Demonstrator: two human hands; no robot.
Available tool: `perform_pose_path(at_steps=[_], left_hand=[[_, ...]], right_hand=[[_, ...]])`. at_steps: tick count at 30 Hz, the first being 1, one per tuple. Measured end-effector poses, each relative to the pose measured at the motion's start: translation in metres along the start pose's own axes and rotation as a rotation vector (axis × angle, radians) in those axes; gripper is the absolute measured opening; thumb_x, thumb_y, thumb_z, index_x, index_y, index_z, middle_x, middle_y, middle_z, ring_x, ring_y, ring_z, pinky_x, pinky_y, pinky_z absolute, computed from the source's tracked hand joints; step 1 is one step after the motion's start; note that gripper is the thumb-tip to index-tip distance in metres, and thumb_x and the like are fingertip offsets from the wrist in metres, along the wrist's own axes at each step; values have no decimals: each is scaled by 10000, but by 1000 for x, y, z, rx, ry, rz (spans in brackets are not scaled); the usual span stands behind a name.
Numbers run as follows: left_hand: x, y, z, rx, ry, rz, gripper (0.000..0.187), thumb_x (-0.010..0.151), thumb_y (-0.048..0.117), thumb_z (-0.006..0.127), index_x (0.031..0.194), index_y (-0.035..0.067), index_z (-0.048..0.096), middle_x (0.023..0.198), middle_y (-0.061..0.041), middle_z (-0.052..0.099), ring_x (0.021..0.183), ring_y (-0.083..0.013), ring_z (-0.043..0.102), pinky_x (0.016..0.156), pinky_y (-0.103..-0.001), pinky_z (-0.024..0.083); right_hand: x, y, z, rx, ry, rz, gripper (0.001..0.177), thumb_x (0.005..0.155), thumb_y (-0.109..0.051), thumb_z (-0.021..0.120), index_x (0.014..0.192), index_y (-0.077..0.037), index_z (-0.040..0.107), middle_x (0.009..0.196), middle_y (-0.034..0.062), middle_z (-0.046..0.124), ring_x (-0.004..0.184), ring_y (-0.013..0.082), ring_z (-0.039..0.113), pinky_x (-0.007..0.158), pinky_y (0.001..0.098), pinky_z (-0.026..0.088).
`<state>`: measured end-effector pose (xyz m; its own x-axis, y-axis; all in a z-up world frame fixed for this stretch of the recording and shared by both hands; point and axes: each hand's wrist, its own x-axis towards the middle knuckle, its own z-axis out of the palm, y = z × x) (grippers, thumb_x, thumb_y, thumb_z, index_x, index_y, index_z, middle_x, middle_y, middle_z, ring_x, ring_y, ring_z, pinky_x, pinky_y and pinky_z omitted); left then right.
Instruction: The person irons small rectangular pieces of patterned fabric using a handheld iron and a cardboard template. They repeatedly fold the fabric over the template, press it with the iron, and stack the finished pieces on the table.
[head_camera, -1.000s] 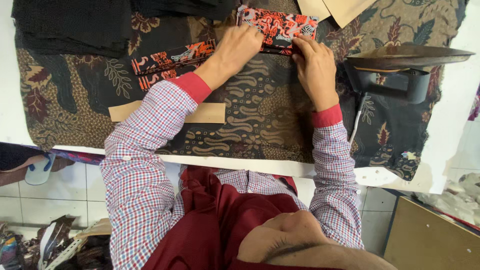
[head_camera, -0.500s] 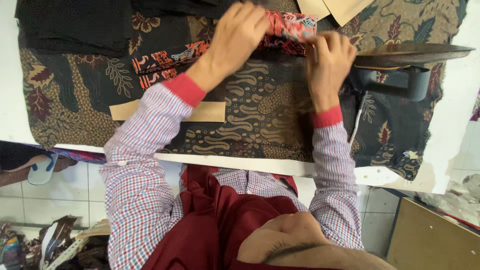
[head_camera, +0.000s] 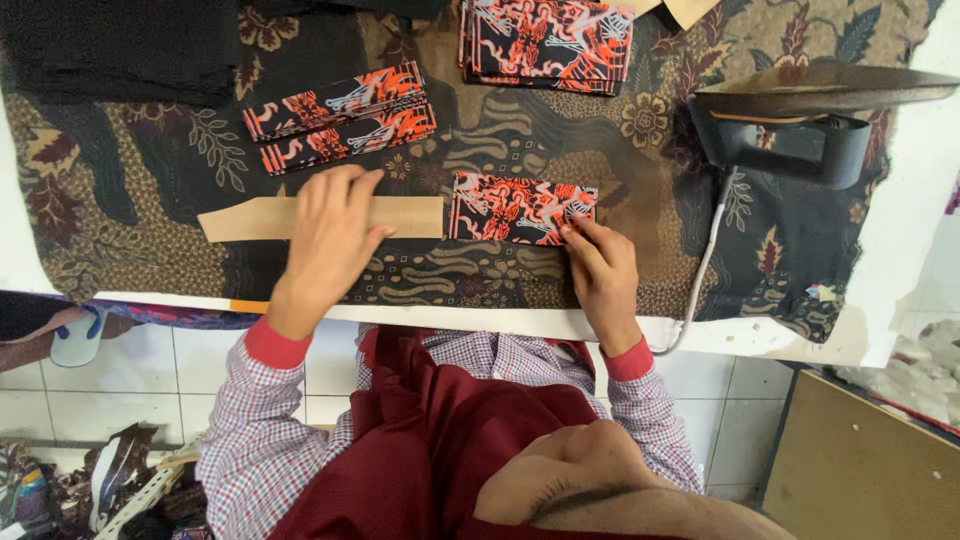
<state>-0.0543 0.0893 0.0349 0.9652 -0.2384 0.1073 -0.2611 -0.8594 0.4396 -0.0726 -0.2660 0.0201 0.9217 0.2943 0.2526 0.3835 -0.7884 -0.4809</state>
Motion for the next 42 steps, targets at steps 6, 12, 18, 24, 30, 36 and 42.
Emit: perform_pose_path(at_steps=[6, 12, 18, 24, 30, 36, 42], left_hand=[[-1, -11, -18, -141, -175, -235, 166, 937, 186, 732, 1067, 88, 699, 1074, -138, 615, 1040, -328, 618, 946, -465, 455], [12, 29, 4, -394, -162, 74, 111, 959, 207, 669, 1025, 121, 695, 999, -59, 727, 921, -295, 706, 772, -415, 542], [32, 53, 25, -385, -140, 201, 162, 939, 183, 678, 1086, 117, 682, 974, -74, 726, 908, -294, 702, 766, -433, 537], [41, 35, 24, -373, -164, -56, 199, 947, 146, 673, 1130, 82, 624, 932, -83, 724, 897, -324, 706, 714, -442, 534], [42, 30, 32, -425, -171, -219, 291, 914, 133, 725, 1132, 48, 551, 876, -114, 705, 833, -327, 712, 688, -439, 534], [40, 26, 38, -406, -116, -186, 312, 891, 111, 747, 1102, 40, 530, 869, -132, 683, 825, -342, 700, 691, -445, 527], [39, 25, 40, -407, -128, -175, 264, 898, 115, 737, 1067, 51, 544, 925, -126, 680, 874, -339, 693, 718, -443, 530]], right_hand=[[5, -7, -5, -177, -30, -41, 319, 896, -133, 789, 1208, -105, 728, 1304, 49, 685, 1185, 263, 598, 1007, 447, 414], [6, -32, -6, 85, -26, 52, 439, 845, -218, 816, 1231, -44, 701, 1234, 117, 654, 1123, 310, 539, 979, 453, 414], [4, -14, -2, 444, 4, 240, 106, 969, -31, 736, 1074, -39, 729, 988, 84, 702, 909, 202, 658, 839, 305, 518], [12, 22, -15, 402, 75, 408, 94, 986, -19, 735, 1074, -8, 706, 958, 74, 689, 883, 139, 668, 817, 280, 526], [24, 27, -6, 207, 91, 484, 374, 889, -54, 869, 1151, 6, 609, 835, 60, 714, 738, 130, 668, 734, 269, 515], [23, 31, 0, 215, 106, 463, 445, 878, -57, 902, 1151, 4, 556, 829, 77, 704, 714, 123, 670, 660, 228, 532], [19, 32, 1, 62, 106, 351, 469, 862, -54, 921, 1153, -2, 556, 818, 61, 725, 707, 133, 684, 761, 281, 479]])
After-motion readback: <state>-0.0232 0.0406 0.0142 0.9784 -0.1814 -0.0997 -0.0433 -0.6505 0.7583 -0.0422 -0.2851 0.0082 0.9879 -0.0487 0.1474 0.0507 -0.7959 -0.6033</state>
